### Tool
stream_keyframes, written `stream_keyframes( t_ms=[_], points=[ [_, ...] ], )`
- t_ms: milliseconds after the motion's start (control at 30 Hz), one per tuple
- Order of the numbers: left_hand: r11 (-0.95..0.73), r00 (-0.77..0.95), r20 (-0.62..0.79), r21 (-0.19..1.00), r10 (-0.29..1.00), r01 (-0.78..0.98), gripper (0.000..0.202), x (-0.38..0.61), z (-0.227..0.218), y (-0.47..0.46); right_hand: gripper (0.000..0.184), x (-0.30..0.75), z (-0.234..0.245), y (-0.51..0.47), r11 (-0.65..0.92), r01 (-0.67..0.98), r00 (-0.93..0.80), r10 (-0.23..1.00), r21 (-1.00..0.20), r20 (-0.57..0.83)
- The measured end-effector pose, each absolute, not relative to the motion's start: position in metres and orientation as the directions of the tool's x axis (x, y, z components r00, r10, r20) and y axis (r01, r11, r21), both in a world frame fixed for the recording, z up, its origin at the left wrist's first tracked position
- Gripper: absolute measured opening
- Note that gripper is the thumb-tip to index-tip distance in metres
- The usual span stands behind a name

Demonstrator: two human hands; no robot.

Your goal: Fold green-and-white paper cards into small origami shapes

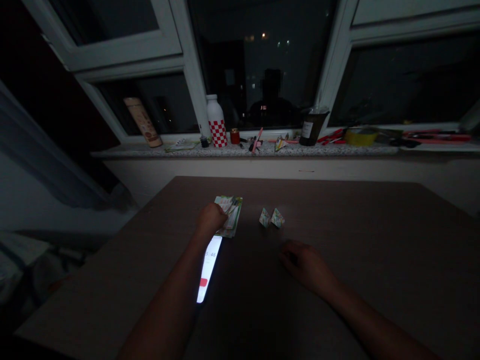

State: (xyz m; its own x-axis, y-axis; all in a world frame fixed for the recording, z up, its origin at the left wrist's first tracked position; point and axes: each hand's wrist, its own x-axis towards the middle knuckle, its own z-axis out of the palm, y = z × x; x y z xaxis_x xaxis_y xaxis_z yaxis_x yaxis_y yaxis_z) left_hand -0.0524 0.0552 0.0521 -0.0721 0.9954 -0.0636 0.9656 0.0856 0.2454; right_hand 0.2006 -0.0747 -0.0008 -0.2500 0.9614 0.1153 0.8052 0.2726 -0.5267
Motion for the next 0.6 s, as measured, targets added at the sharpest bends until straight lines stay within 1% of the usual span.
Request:
stream_keyframes(
  t_ms=[233,333,500,600],
  points=[
    [0.086,-0.085,-0.020,0.327,0.996,0.941,0.019,-0.0570,0.0529,0.0555,0.019,0.2009,-0.0002,-0.0739,0.264,0.799,-0.253,0.963,-0.541,0.095],
    [0.086,-0.088,-0.009,0.347,0.996,0.934,0.020,-0.0565,0.0548,0.0551,0.019,0.2011,-0.0017,-0.0739,0.264,0.802,-0.244,0.964,-0.536,0.110],
    [0.093,-0.093,-0.018,0.371,0.996,0.924,0.027,-0.0568,0.0567,0.0536,0.019,0.2011,-0.0032,-0.0746,0.275,0.795,-0.249,0.961,-0.540,0.123],
    [0.100,-0.104,-0.011,0.377,0.995,0.921,0.022,-0.0581,0.0561,0.0514,0.018,0.2010,-0.0022,-0.0747,0.281,0.793,-0.251,0.959,-0.541,0.129]
  ],
)
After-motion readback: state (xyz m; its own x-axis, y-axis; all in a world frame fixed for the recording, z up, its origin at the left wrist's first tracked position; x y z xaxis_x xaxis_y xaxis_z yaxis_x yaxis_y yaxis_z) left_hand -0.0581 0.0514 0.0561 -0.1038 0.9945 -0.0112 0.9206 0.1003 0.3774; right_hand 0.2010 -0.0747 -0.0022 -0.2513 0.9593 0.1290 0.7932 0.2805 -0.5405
